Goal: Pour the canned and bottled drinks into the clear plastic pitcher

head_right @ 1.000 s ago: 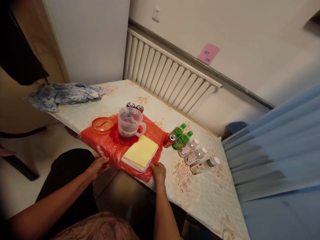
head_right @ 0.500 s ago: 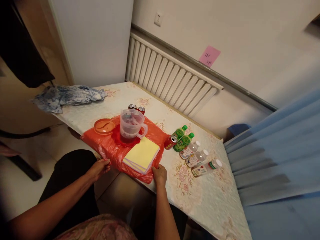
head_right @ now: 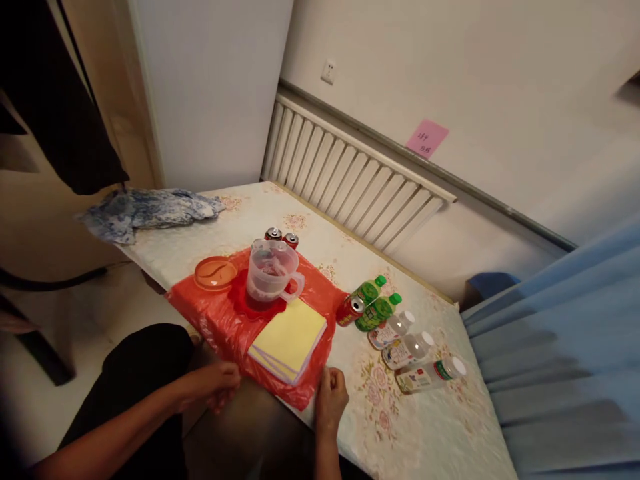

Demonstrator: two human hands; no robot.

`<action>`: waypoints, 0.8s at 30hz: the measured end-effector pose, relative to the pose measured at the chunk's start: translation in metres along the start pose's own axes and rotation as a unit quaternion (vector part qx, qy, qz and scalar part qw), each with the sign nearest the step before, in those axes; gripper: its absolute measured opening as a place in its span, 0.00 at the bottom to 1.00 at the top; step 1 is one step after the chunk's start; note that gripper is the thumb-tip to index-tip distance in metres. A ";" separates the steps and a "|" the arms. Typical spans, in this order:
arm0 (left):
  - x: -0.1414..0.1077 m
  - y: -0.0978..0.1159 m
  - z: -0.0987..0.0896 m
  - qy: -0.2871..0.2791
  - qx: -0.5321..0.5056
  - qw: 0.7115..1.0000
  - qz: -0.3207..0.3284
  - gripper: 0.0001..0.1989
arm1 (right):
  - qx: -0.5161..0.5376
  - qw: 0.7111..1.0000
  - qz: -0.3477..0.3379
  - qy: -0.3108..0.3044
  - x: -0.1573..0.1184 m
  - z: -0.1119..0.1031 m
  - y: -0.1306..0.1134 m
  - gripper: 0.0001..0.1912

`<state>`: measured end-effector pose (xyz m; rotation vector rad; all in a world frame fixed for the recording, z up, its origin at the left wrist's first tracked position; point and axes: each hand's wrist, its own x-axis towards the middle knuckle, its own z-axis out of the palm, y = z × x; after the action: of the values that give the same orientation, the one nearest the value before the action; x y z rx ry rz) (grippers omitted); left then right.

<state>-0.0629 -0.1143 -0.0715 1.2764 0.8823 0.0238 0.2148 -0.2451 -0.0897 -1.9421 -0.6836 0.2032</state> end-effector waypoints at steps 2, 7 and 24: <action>0.003 0.025 0.000 -0.054 -0.029 0.997 0.044 0.13 | 0.008 1.000 0.006 -0.006 -0.001 -0.001 0.000 0.22; 0.025 0.084 0.004 -0.187 -0.002 0.978 0.095 0.10 | 0.016 1.000 0.011 -0.002 0.000 -0.002 -0.004 0.24; 0.109 0.078 0.001 -0.423 0.022 0.903 0.069 0.12 | 0.009 0.983 -0.157 -0.090 0.120 0.052 -0.149 0.12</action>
<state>0.0471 -0.0369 -0.0672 1.2183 0.0392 -0.4143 0.2359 -0.0920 0.0347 -1.7848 -1.0927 0.1889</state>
